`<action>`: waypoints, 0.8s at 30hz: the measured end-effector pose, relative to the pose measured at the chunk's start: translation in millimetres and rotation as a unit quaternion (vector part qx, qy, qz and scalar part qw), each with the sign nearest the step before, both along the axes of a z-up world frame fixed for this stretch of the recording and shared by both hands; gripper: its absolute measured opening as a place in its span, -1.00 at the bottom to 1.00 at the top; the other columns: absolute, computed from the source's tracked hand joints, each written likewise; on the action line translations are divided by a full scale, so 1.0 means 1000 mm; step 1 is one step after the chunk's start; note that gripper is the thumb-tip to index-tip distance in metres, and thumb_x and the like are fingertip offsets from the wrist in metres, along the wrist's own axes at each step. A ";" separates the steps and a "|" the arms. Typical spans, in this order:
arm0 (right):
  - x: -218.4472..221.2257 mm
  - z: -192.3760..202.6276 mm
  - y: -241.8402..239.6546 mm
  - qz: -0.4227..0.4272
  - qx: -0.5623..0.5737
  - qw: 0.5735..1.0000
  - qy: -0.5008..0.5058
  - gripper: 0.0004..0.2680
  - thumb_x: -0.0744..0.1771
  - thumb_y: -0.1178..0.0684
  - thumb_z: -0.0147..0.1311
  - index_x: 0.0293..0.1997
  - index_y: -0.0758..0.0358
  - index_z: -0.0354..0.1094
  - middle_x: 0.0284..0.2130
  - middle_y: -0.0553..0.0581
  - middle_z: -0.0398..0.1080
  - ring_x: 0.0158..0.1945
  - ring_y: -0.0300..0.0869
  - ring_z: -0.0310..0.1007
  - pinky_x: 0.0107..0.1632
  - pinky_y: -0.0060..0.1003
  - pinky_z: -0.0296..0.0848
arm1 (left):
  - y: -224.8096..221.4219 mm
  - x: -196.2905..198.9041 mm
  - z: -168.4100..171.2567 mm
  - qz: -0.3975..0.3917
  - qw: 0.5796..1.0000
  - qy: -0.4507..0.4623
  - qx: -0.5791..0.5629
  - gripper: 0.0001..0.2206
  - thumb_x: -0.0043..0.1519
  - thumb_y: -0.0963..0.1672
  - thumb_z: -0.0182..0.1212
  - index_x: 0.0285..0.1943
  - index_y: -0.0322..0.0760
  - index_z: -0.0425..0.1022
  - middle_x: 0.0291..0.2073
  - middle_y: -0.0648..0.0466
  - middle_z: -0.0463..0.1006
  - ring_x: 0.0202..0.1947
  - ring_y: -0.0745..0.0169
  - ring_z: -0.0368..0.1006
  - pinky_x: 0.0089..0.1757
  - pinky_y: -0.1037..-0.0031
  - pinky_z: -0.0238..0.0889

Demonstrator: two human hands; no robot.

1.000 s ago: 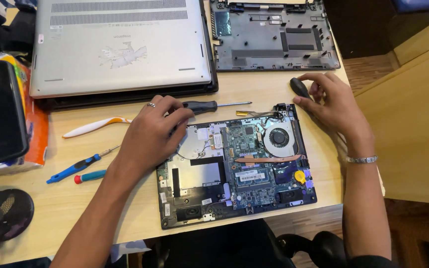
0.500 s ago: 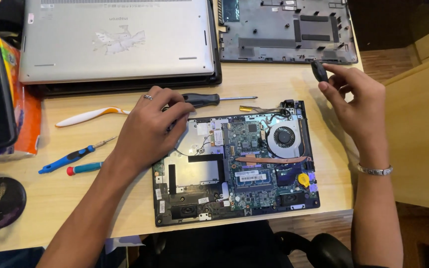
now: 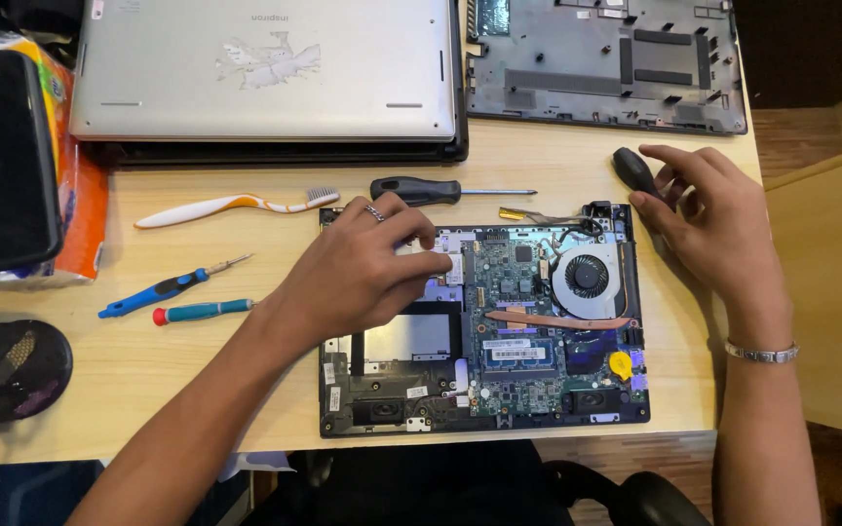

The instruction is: Connecting internal ribbon cables to a motherboard and reassembling the laptop chassis.

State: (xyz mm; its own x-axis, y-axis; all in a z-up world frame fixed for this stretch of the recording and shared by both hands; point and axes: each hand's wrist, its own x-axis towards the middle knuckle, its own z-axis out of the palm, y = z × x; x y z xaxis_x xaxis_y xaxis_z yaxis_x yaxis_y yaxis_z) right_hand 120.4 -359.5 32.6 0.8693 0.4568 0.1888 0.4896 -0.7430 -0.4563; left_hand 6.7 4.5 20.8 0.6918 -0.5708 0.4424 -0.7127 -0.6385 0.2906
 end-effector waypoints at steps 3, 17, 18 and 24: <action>0.003 -0.004 -0.002 0.004 0.014 1.000 0.008 -0.68 0.37 0.23 0.28 0.29 0.33 0.43 -0.22 0.16 0.33 -0.35 -0.13 0.23 -0.20 -0.27 0.37 | -0.005 -0.004 0.004 0.031 0.999 -0.007 0.019 -0.88 0.20 -0.16 0.31 -0.12 -0.05 0.55 -0.15 0.03 0.46 -0.10 -0.13 0.34 -0.28 0.14 0.18; -0.003 0.003 0.005 -0.014 0.015 1.000 0.017 -0.71 0.38 0.26 0.26 0.26 0.41 0.43 -0.18 0.23 0.38 -0.22 -0.11 0.31 -0.17 -0.28 0.37 | 0.005 -0.004 0.002 0.033 0.998 -0.043 0.024 -0.89 0.17 -0.16 0.36 -0.17 -0.06 0.57 -0.21 0.07 0.50 -0.13 -0.07 0.37 -0.19 0.08 0.18; -0.003 0.003 0.005 -0.016 0.018 1.000 0.019 -0.71 0.38 0.26 0.25 0.26 0.41 0.43 -0.18 0.23 0.37 -0.22 -0.11 0.30 -0.17 -0.28 0.37 | 0.004 -0.003 0.002 0.031 0.998 -0.041 0.030 -0.89 0.17 -0.14 0.38 -0.16 -0.05 0.57 -0.21 0.08 0.52 -0.12 -0.06 0.37 -0.17 0.08 0.19; 0.000 -0.001 0.000 -0.007 0.009 1.000 0.010 -0.72 0.38 0.25 0.27 0.26 0.41 0.44 -0.19 0.22 0.38 -0.29 -0.12 0.27 -0.20 -0.28 0.39 | 0.003 -0.004 0.001 0.024 0.998 -0.023 0.045 -0.90 0.23 -0.11 0.34 -0.12 -0.05 0.57 -0.20 0.06 0.49 -0.14 -0.05 0.39 -0.18 0.07 0.20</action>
